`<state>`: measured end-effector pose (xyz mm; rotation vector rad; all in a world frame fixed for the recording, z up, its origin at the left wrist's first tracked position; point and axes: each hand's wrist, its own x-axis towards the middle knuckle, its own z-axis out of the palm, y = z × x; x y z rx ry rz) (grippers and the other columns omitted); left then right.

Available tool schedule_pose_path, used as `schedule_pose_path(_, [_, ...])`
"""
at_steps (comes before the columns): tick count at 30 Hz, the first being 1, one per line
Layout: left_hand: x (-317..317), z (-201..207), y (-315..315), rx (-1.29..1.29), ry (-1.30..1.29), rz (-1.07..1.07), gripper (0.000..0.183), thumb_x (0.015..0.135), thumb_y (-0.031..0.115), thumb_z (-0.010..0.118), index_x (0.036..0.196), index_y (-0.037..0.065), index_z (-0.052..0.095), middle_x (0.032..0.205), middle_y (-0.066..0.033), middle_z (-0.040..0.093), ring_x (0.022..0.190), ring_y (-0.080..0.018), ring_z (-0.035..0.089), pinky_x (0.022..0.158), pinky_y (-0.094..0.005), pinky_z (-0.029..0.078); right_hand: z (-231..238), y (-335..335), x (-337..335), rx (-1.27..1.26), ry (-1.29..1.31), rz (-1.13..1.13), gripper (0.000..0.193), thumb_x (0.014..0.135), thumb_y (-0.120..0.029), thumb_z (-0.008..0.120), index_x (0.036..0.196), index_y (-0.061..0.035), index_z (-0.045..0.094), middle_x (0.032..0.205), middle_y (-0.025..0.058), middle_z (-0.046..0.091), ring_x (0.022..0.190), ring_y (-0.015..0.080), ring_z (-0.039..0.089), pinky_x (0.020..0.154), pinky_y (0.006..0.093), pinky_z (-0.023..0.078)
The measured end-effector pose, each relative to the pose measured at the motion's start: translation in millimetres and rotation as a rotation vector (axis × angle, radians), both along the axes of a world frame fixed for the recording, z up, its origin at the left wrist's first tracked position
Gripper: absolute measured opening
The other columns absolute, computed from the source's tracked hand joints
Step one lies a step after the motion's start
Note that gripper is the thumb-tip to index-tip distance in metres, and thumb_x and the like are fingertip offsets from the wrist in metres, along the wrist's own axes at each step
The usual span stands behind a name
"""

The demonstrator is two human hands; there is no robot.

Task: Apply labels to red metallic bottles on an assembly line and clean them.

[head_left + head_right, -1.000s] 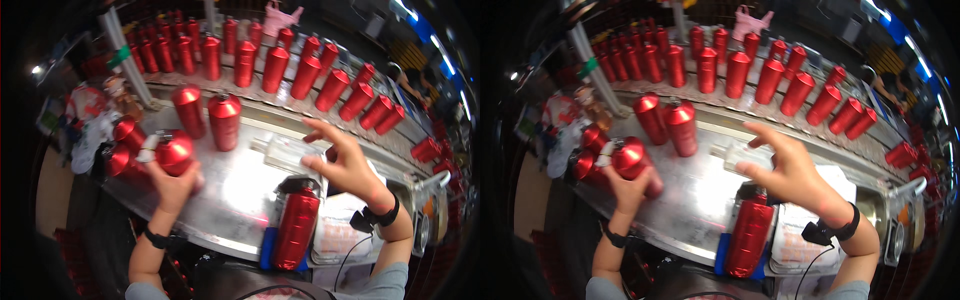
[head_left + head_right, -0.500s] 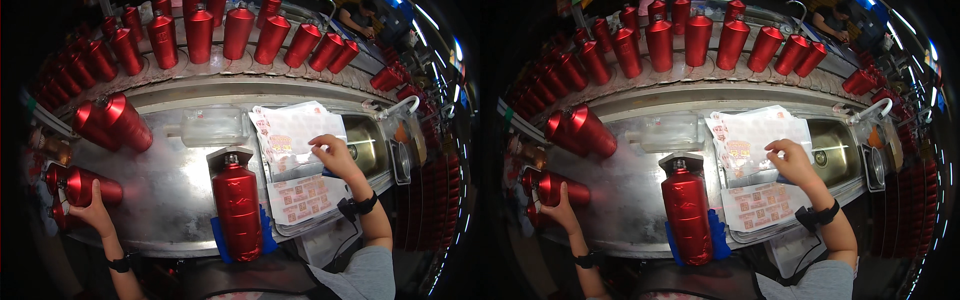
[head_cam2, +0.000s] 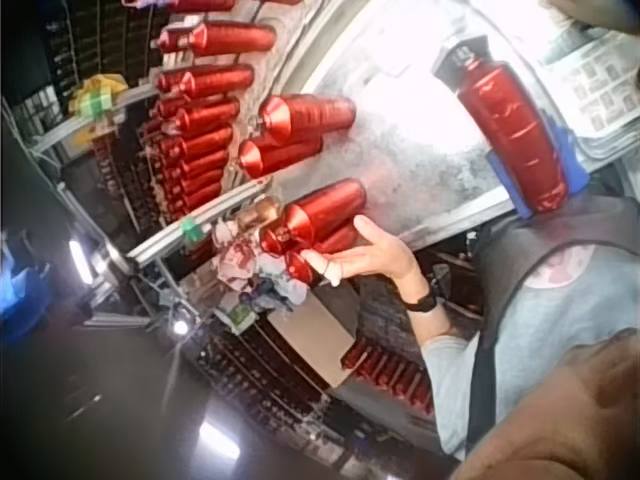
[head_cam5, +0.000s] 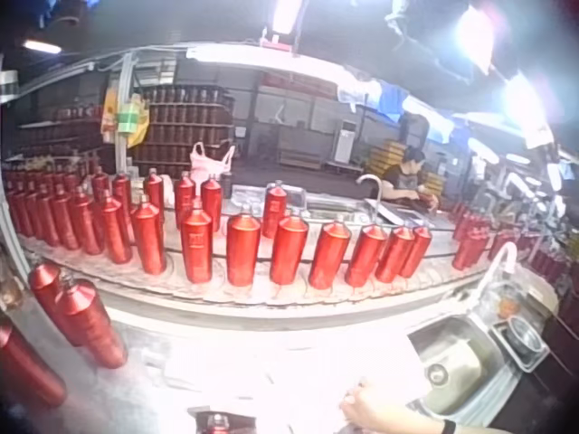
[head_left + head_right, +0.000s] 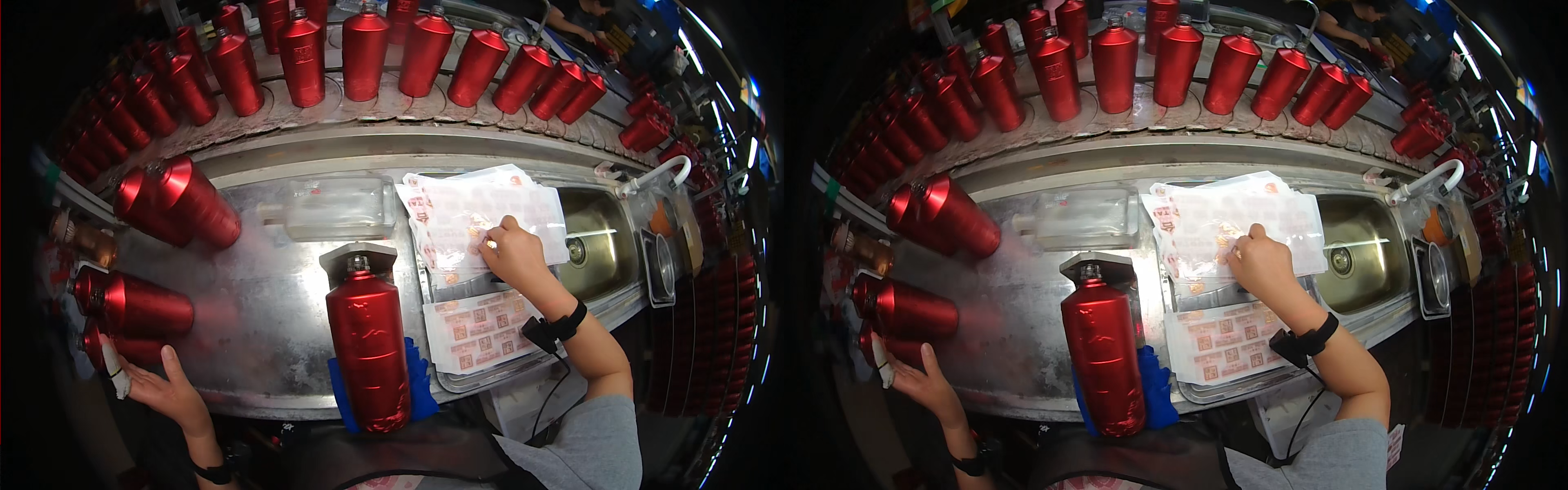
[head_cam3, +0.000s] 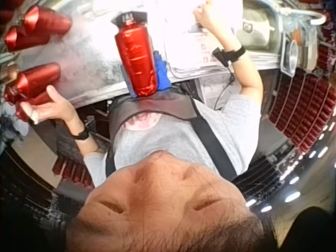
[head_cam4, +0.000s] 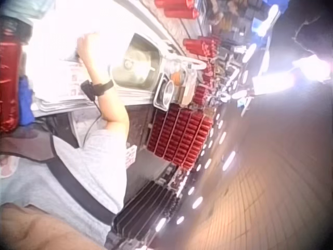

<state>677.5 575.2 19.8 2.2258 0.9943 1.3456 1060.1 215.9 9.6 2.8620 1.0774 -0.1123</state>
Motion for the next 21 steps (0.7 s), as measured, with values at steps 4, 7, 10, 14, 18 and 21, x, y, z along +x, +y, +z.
schedule_pose_path(4, [15,2,-14,-0.019,-0.021,-0.085,0.071,0.087,-0.005,0.057,0.150,-0.008,0.022,0.157,-0.0243,0.027,0.148,-0.0344,0.024,0.123,-0.0469,0.012,6,-14,14,0.033,-0.008,-0.121,0.024,0.079,-0.029,0.072,0.076,-0.0051,0.072,0.091,0.0157,0.064,0.070,0.0340,0.066,0.066,0.0444,0.055])
schedule_pose_path(7, [24,0,-21,-0.059,-0.013,-0.135,0.073,0.086,-0.003,0.057,0.150,-0.008,0.022,0.158,-0.0259,0.025,0.149,-0.0368,0.023,0.123,-0.0485,0.010,10,-16,19,0.091,0.155,-0.143,0.030,0.076,-0.033,0.076,0.085,-0.0052,0.070,0.095,0.0141,0.064,0.077,0.0347,0.067,0.071,0.0442,0.055])
schedule_pose_path(10, [31,-6,-27,-0.062,-0.027,-0.203,0.068,0.088,-0.004,0.056,0.149,-0.003,0.026,0.158,-0.0223,0.028,0.149,-0.0349,0.022,0.123,-0.0493,0.010,7,-5,18,0.177,0.170,0.040,0.045,0.074,-0.039,0.080,0.100,-0.0068,0.063,0.100,0.0135,0.062,0.084,0.0349,0.066,0.073,0.0417,0.053])
schedule_pose_path(14, [37,-10,-36,-0.101,-0.055,-0.260,0.067,0.088,-0.005,0.055,0.149,-0.003,0.026,0.158,-0.0223,0.027,0.149,-0.0350,0.022,0.124,-0.0488,0.009,-7,18,34,0.134,0.140,-0.055,0.046,0.077,-0.041,0.078,0.099,-0.0046,0.061,0.099,0.0149,0.063,0.085,0.0345,0.066,0.074,0.0421,0.053])
schedule_pose_path(18, [31,-11,-37,-0.096,-0.035,-0.270,0.067,0.088,-0.005,0.055,0.149,-0.003,0.026,0.158,-0.0221,0.027,0.149,-0.0347,0.022,0.124,-0.0487,0.009,-22,38,63,0.106,0.061,-0.194,0.051,0.081,-0.043,0.075,0.101,0.0005,0.060,0.100,0.0191,0.063,0.089,0.0359,0.066,0.077,0.0441,0.053])
schedule_pose_path(21, [27,-15,-36,-0.140,-0.025,-0.273,0.067,0.089,-0.005,0.054,0.149,-0.003,0.025,0.158,-0.0218,0.027,0.149,-0.0340,0.022,0.124,-0.0481,0.008,-24,40,90,0.104,0.011,-0.185,0.054,0.081,-0.043,0.074,0.106,0.0026,0.060,0.103,0.0218,0.064,0.090,0.0378,0.067,0.077,0.0458,0.054])
